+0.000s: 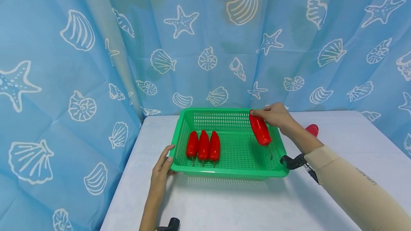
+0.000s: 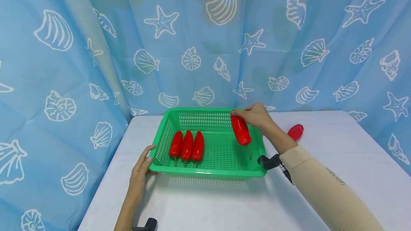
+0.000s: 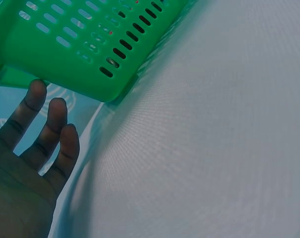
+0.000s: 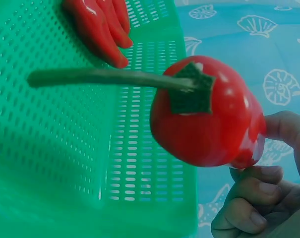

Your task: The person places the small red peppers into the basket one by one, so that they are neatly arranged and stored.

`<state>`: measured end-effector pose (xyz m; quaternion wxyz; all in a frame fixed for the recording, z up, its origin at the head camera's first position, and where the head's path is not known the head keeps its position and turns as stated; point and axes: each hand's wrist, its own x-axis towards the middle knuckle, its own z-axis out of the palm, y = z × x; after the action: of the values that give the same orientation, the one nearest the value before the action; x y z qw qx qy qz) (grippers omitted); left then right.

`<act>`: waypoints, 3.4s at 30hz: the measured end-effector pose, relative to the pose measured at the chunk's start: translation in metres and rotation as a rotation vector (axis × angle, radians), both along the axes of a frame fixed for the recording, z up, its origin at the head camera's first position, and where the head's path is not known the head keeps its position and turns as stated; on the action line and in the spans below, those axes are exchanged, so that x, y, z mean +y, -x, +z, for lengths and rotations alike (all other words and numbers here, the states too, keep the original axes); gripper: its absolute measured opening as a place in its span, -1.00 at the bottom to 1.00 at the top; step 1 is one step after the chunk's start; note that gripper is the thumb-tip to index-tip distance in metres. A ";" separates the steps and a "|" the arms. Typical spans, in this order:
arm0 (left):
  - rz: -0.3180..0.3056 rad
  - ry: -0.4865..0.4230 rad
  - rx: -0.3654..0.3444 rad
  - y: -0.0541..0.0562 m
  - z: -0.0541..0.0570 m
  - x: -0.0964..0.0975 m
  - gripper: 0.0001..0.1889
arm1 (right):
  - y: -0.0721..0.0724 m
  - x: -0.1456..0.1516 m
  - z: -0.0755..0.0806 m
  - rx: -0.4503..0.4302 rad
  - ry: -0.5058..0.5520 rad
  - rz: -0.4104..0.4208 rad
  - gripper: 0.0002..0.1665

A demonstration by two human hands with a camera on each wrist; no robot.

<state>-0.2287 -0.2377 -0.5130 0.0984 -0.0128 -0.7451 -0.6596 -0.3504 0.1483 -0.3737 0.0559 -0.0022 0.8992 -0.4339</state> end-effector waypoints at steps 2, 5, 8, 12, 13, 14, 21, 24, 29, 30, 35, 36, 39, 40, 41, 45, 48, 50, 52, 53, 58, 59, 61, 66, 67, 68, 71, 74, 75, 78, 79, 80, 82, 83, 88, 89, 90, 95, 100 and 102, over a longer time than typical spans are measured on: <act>-0.003 -0.004 0.005 0.000 0.000 0.000 -0.59 | 0.001 -0.003 -0.001 -0.005 0.005 0.005 -0.42; -0.005 -0.005 0.011 0.000 0.000 0.000 -0.60 | 0.001 -0.007 -0.002 -0.006 0.009 0.009 -0.40; -0.002 0.001 0.009 -0.001 0.001 0.000 -0.60 | 0.003 -0.011 -0.005 -0.006 0.010 0.010 -0.38; 0.008 0.009 0.004 -0.001 0.002 0.000 -0.60 | 0.005 -0.017 -0.009 -0.011 0.029 0.020 -0.36; 0.008 0.007 0.005 -0.001 0.003 0.000 -0.60 | 0.005 -0.018 -0.010 -0.014 0.040 0.023 -0.37; 0.008 0.008 0.006 -0.001 0.003 0.000 -0.60 | 0.006 -0.019 -0.011 -0.017 0.049 0.026 -0.38; -0.019 -0.004 0.041 0.000 0.001 0.001 -0.57 | 0.011 -0.029 -0.018 -0.048 0.067 0.026 -0.46; -0.013 0.000 0.044 0.000 0.001 0.001 -0.58 | 0.015 -0.033 -0.022 -0.059 0.075 0.024 -0.50; 0.002 0.014 0.031 0.000 0.001 0.000 -0.59 | 0.020 -0.040 -0.027 -0.078 0.105 0.020 -0.51; 0.003 0.014 0.028 0.000 0.001 -0.001 -0.59 | 0.020 -0.041 -0.027 -0.085 0.115 0.019 -0.49; -0.003 0.005 0.029 0.001 0.001 -0.001 -0.59 | 0.022 -0.044 -0.034 -0.125 0.149 0.012 -0.41; -0.004 0.007 0.031 0.001 0.001 -0.001 -0.59 | 0.023 -0.044 -0.035 -0.132 0.155 0.009 -0.39; -0.009 0.007 0.033 0.001 0.002 -0.001 -0.59 | 0.024 -0.046 -0.039 -0.156 0.172 0.019 -0.36; -0.006 0.008 0.032 0.001 0.002 -0.001 -0.59 | 0.025 -0.047 -0.040 -0.170 0.183 0.022 -0.38; -0.006 0.008 0.032 0.001 0.002 -0.001 -0.59 | 0.026 -0.048 -0.041 -0.183 0.192 0.024 -0.39; 0.002 0.011 0.026 0.000 0.002 0.000 -0.60 | 0.028 -0.052 -0.045 -0.230 0.212 0.036 -0.46; -0.001 0.014 0.022 0.001 0.000 0.000 -0.58 | 0.030 -0.055 -0.048 -0.253 0.204 0.043 -0.45; -0.005 0.016 0.018 0.002 0.000 0.000 -0.58 | 0.031 -0.057 -0.050 -0.267 0.205 0.046 -0.44; -0.004 0.019 0.019 0.002 0.000 0.000 -0.59 | 0.033 -0.058 -0.052 -0.272 0.202 0.049 -0.42; -0.003 0.020 0.019 0.002 0.000 -0.001 -0.60 | 0.033 -0.059 -0.053 -0.274 0.200 0.052 -0.41; 0.000 0.016 0.019 0.001 0.002 -0.001 -0.61 | 0.036 -0.065 -0.057 -0.272 0.183 0.071 -0.40; 0.000 0.017 0.017 0.001 0.002 -0.002 -0.61 | 0.036 -0.066 -0.057 -0.270 0.177 0.075 -0.40; 0.002 0.021 0.015 0.000 0.002 -0.002 -0.61 | 0.037 -0.069 -0.058 -0.265 0.162 0.077 -0.39; 0.016 0.034 0.013 0.000 0.002 -0.002 -0.62 | 0.039 -0.077 -0.062 -0.254 0.116 0.073 -0.46; 0.016 0.034 0.014 0.000 0.001 -0.002 -0.62 | 0.040 -0.078 -0.064 -0.255 0.107 0.074 -0.47; 0.014 0.031 0.015 0.000 0.001 -0.002 -0.62 | 0.040 -0.079 -0.065 -0.255 0.096 0.073 -0.48; 0.006 0.016 0.019 0.000 0.002 -0.001 -0.61 | 0.041 -0.082 -0.070 -0.254 0.075 0.079 -0.47; 0.001 0.011 0.021 0.000 0.001 -0.002 -0.60 | 0.039 -0.086 -0.071 -0.253 0.080 0.082 -0.46; 0.001 0.013 0.020 0.000 0.001 -0.002 -0.60 | 0.039 -0.088 -0.071 -0.255 0.081 0.081 -0.46; 0.006 0.020 0.014 0.001 0.001 -0.002 -0.60 | 0.038 -0.091 -0.072 -0.265 0.091 0.076 -0.45; 0.006 0.018 0.014 0.001 0.001 -0.002 -0.60 | 0.039 -0.091 -0.073 -0.265 0.095 0.080 -0.45; 0.003 0.016 0.015 0.001 0.001 -0.002 -0.59 | 0.039 -0.092 -0.074 -0.268 0.097 0.081 -0.46; -0.004 0.017 0.017 0.002 0.000 -0.001 -0.59 | 0.040 -0.091 -0.076 -0.269 0.107 0.079 -0.44; -0.007 0.018 0.019 0.002 0.000 -0.001 -0.59 | 0.040 -0.091 -0.078 -0.270 0.112 0.072 -0.42; 0.000 0.033 0.018 0.002 0.002 -0.002 -0.60 | 0.041 -0.089 -0.080 -0.263 0.098 0.077 -0.38; 0.003 0.033 0.017 0.002 0.002 -0.002 -0.60 | 0.041 -0.089 -0.080 -0.264 0.097 0.079 -0.39; 0.004 0.033 0.017 0.002 0.002 -0.002 -0.61 | 0.041 -0.090 -0.079 -0.264 0.093 0.084 -0.40; 0.005 0.027 0.009 0.002 0.003 -0.002 -0.62 | 0.040 -0.090 -0.079 -0.274 0.096 0.086 -0.43; 0.011 0.022 0.005 0.002 0.003 -0.002 -0.62 | 0.040 -0.092 -0.080 -0.277 0.072 0.088 -0.42; 0.009 0.021 0.010 0.002 0.003 -0.002 -0.62 | 0.040 -0.092 -0.079 -0.279 0.062 0.091 -0.43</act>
<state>-0.2306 -0.2401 -0.5100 0.1051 -0.0139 -0.7516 -0.6510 -0.3899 0.0560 -0.4530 0.1999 0.0158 0.8678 -0.4547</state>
